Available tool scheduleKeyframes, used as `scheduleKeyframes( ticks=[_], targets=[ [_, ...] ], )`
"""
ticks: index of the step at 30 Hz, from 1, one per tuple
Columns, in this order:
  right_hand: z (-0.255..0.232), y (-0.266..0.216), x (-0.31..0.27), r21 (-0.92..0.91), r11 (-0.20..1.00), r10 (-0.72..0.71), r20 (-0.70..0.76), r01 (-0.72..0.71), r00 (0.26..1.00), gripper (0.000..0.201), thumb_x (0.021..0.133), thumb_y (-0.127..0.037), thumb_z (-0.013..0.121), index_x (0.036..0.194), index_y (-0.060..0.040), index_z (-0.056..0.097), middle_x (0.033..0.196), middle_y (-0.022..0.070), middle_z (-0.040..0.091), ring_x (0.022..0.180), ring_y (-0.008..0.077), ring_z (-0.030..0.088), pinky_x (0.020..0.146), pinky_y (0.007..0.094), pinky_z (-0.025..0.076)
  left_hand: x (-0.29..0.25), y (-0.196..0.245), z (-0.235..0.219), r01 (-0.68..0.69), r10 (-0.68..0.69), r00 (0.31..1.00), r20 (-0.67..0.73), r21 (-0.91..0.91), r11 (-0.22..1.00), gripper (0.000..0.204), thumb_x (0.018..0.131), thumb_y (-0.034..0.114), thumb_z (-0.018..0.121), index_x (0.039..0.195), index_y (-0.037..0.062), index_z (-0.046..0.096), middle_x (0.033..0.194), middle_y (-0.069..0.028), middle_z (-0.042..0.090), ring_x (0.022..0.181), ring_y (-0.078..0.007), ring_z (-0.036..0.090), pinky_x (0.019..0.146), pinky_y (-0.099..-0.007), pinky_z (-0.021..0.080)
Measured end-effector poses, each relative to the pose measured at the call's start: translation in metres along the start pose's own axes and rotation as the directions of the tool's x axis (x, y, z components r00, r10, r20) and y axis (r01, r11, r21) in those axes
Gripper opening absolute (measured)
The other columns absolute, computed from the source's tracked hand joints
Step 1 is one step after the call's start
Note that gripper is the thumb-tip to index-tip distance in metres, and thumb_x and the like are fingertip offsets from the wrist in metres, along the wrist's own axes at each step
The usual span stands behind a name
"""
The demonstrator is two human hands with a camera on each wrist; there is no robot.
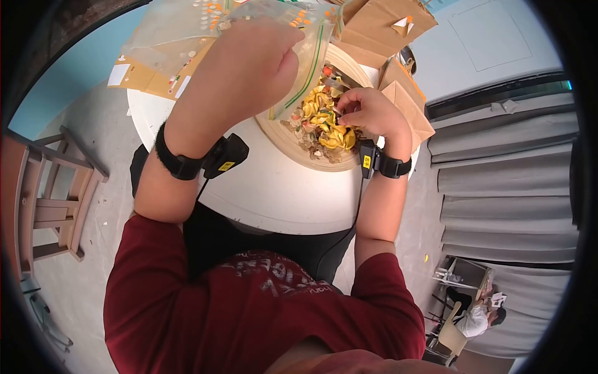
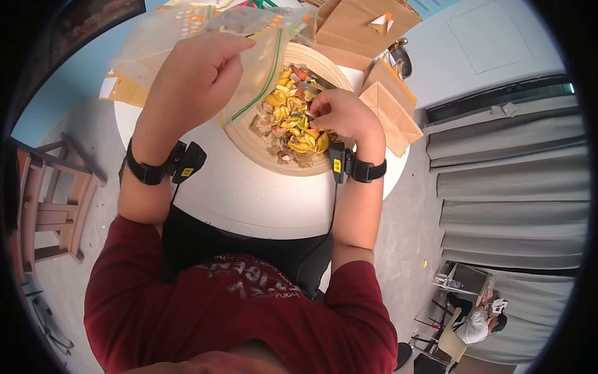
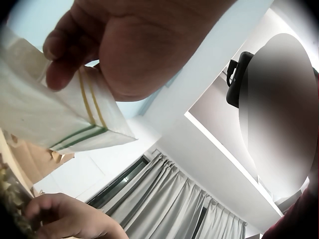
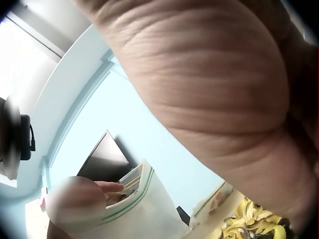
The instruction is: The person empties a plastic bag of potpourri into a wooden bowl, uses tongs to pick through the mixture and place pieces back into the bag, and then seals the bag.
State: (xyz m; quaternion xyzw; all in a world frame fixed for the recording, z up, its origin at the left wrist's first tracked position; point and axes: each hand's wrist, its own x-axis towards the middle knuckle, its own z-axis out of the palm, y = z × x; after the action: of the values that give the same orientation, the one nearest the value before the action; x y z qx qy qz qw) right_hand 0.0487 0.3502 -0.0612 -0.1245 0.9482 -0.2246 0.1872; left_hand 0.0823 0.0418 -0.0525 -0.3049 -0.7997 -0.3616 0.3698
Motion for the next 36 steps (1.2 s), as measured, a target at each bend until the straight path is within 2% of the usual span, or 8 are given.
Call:
scheduleKeyframes(
  ticks=[2,6,9,12,21,24,30,36],
  targets=[
    [0.001,0.0007,-0.0005,0.038,0.999,-0.014,-0.007,0.014,1.0,0.019,0.077,-0.001,0.081,0.095,-0.0004,0.074,0.082,0.0023,0.07,0.076,0.0117,0.063,0.07,0.028,0.051,0.0003,0.0026,-0.0002,0.005,-0.006,0.999,0.054,0.01,1.0,0.021,0.089,0.002,0.062,0.106,0.0006,0.074,0.08,-0.016,0.069,0.077,-0.0363,0.067,0.073,-0.0432,0.053],
    [0.0031,0.0014,0.0,0.097,0.995,-0.019,-0.059,0.025,0.998,0.014,0.078,0.001,0.078,0.09,0.0005,0.072,0.082,0.0024,0.07,0.076,0.0115,0.064,0.072,0.0268,0.052,0.0,0.003,0.0002,0.0,0.0,0.999,0.047,0.003,1.0,0.021,0.089,0.002,0.062,0.106,0.001,0.074,0.081,-0.0155,0.07,0.078,-0.0362,0.066,0.073,-0.0438,0.052],
    [0.0037,0.0013,0.0002,0.082,0.997,-0.009,-0.017,0.011,1.0,0.014,0.078,0.003,0.076,0.092,0.0008,0.071,0.083,0.0023,0.069,0.077,0.0115,0.064,0.071,0.0269,0.053,-0.0004,0.0019,0.0005,-0.006,0.006,1.0,0.03,0.0,1.0,0.02,0.089,0.002,0.062,0.105,0.001,0.074,0.081,-0.015,0.07,0.079,-0.036,0.066,0.073,-0.0437,0.052],
    [0.0064,0.0056,0.0025,0.089,0.993,-0.069,-0.05,0.073,0.996,0.018,0.079,0.002,0.075,0.096,0.0013,0.071,0.084,0.0016,0.068,0.077,0.0112,0.063,0.071,0.0272,0.053,-0.0002,0.0023,-0.0005,-0.004,0.003,0.999,0.04,0.009,1.0,0.02,0.089,0.002,0.062,0.105,0.001,0.074,0.082,-0.0149,0.07,0.08,-0.0359,0.067,0.074,-0.0435,0.053],
    [0.0055,-0.0019,0.0019,0.025,1.0,0.019,-0.023,-0.018,1.0,0.023,0.077,-0.001,0.08,0.097,0.0012,0.071,0.081,0.0007,0.067,0.075,0.0101,0.062,0.068,0.0271,0.052,-0.0006,0.0027,-0.0007,0.004,-0.005,0.999,0.053,0.021,1.0,0.019,0.09,0.003,0.061,0.104,-0.0003,0.073,0.087,-0.0169,0.072,0.084,-0.0375,0.067,0.078,-0.0454,0.053],
    [0.0065,0.0031,0.0054,0.04,0.999,-0.004,-0.004,0.004,1.0,0.022,0.077,-0.002,0.082,0.096,0.0015,0.071,0.081,0.0017,0.068,0.074,0.0111,0.063,0.068,0.0275,0.052,-0.0002,0.0028,-0.0007,0.019,-0.02,0.997,0.074,0.008,1.0,0.019,0.09,0.003,0.061,0.104,-0.001,0.073,0.087,-0.0172,0.072,0.084,-0.0379,0.067,0.078,-0.0458,0.053],
    [0.0056,0.0036,0.0061,-0.091,0.996,-0.011,-0.04,0.007,0.999,0.022,0.077,-0.003,0.082,0.094,0.002,0.07,0.083,0.0037,0.071,0.075,0.0132,0.064,0.068,0.0292,0.053,-0.0006,0.0027,0.0009,0.034,-0.033,0.997,0.073,-0.008,0.999,0.019,0.09,0.002,0.06,0.103,-0.0021,0.073,0.085,-0.0173,0.071,0.082,-0.038,0.066,0.077,-0.0458,0.052],
    [0.0094,0.0034,0.0033,0.019,1.0,-0.013,-0.056,0.014,0.998,0.019,0.077,-0.006,0.083,0.089,0.0021,0.07,0.077,0.0027,0.068,0.072,0.0124,0.061,0.067,0.0297,0.051,0.0,0.0021,0.0005,0.037,-0.037,0.996,0.085,0.006,0.999,0.019,0.09,0.002,0.059,0.103,-0.0024,0.073,0.083,-0.0175,0.07,0.082,-0.038,0.066,0.077,-0.0455,0.052]
  ],
)
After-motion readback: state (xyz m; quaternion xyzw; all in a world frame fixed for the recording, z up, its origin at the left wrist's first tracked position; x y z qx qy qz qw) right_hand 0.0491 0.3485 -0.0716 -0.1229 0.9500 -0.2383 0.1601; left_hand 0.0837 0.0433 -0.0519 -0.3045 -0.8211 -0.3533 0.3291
